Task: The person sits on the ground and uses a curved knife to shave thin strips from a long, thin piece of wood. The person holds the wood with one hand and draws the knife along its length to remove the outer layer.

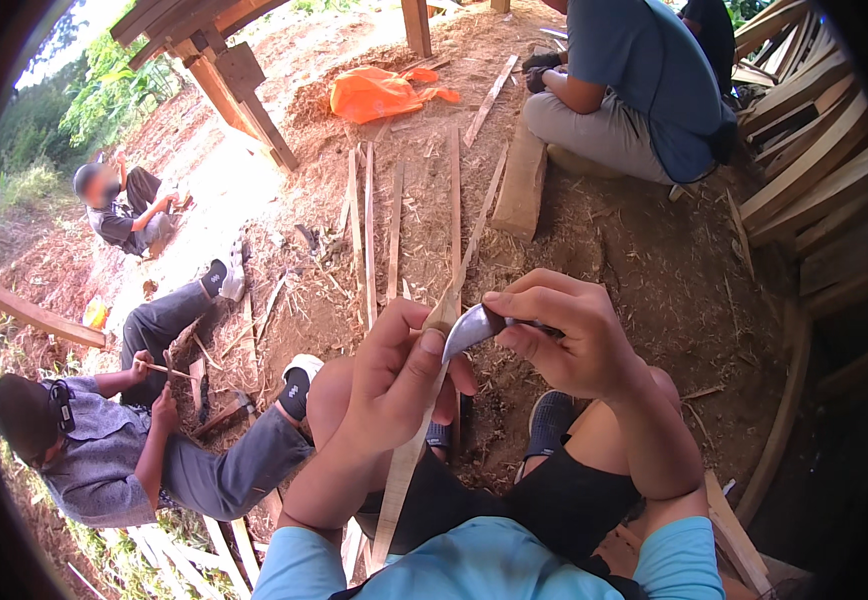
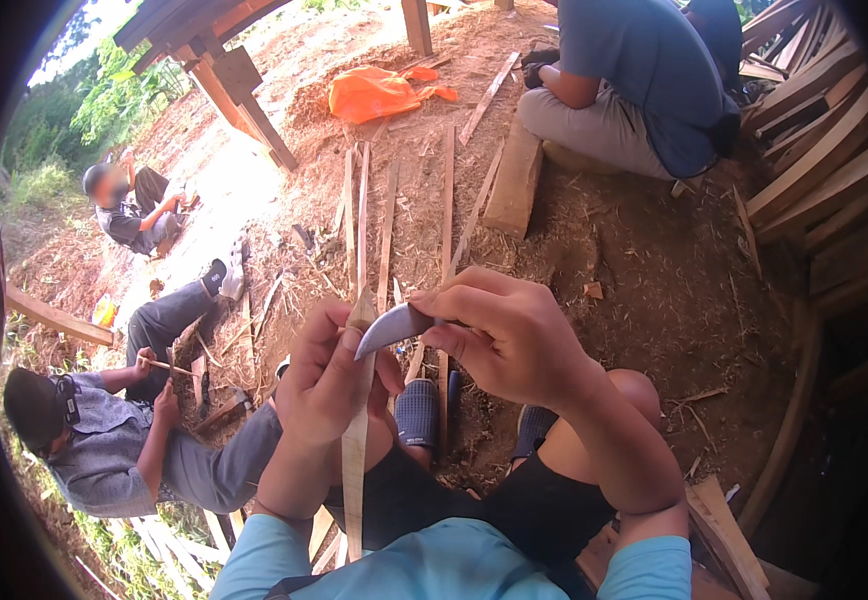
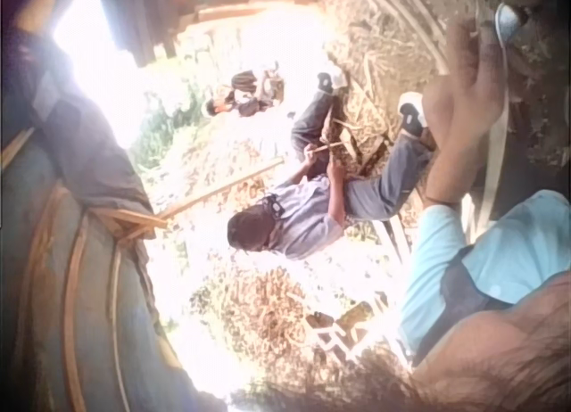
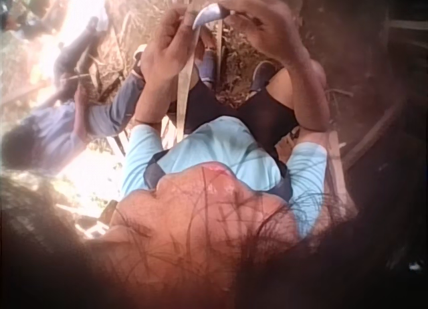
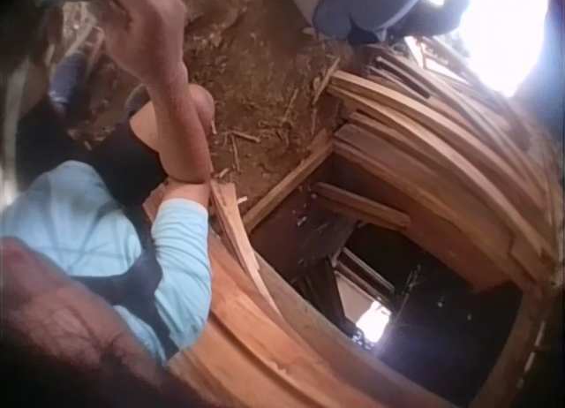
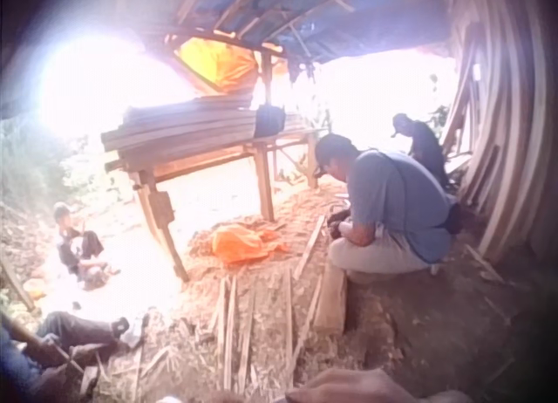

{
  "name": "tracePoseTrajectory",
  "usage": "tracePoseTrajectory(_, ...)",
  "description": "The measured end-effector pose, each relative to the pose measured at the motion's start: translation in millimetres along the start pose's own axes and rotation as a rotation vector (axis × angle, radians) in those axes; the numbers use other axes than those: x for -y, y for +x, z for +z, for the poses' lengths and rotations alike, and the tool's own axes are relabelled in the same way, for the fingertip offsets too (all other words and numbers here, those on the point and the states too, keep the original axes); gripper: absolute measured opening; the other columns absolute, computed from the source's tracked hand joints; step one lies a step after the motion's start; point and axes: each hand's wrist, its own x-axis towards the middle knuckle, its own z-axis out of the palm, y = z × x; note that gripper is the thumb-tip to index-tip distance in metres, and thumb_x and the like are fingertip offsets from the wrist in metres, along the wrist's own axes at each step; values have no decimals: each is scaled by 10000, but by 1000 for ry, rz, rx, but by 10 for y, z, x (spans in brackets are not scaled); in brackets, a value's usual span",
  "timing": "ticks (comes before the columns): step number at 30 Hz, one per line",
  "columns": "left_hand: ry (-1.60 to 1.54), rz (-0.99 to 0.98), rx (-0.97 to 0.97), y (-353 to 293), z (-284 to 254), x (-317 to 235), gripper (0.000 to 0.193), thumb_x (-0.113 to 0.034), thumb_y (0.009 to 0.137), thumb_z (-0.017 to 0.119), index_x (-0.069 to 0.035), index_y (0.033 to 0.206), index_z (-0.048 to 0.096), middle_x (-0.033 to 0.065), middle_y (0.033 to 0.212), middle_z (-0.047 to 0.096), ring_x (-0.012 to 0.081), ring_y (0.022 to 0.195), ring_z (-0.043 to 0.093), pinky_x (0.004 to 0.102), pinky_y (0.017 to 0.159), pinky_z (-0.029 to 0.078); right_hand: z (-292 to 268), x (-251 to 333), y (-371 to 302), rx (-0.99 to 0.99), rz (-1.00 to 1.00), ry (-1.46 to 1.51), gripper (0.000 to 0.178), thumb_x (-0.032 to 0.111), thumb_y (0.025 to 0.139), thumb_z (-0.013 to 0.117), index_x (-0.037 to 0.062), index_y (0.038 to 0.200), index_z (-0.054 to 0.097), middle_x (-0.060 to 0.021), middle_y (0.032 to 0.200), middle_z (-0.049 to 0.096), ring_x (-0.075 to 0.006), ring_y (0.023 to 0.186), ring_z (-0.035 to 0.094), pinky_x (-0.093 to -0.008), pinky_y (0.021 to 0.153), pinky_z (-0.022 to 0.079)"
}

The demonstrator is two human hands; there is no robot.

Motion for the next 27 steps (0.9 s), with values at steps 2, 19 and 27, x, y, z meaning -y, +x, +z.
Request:
tracePoseTrajectory(2, 7, -7, 39, 12, -17, -6, 150, -161, 1001, 400, -65, 1114, 380, 103, 707, 624, 81, 440, 516, 174, 402, 387, -17, -12, 5, 25, -9, 34, 190, 89, 803, 695, 19, 978, 667, -104, 812, 636, -233, 697, 653, -310, 596, 496)
tracePoseTrajectory(19, 12, 84, 127, -37, -7, 30, 140, -170, 1009, 350, -65, 1100, 341, 89, 654, 582, 62, 396, 452, 164, 373, 351, 99, -31, -73, -131, -135, -137, 240, 135, 777, 708, 86, 1009, 671, -62, 831, 618, -229, 639, 638, -317, 527, 497)
tracePoseTrajectory(27, 35, 142, 122, -93, 21, 36, 137, -165, 1010, 330, -55, 1090, 348, 77, 639, 560, 57, 394, 442, 165, 376, 345, 185, 67, -92, -208, -158, -183, 245, 110, 790, 697, 87, 1031, 662, -67, 848, 626, -227, 654, 648, -317, 538, 507)
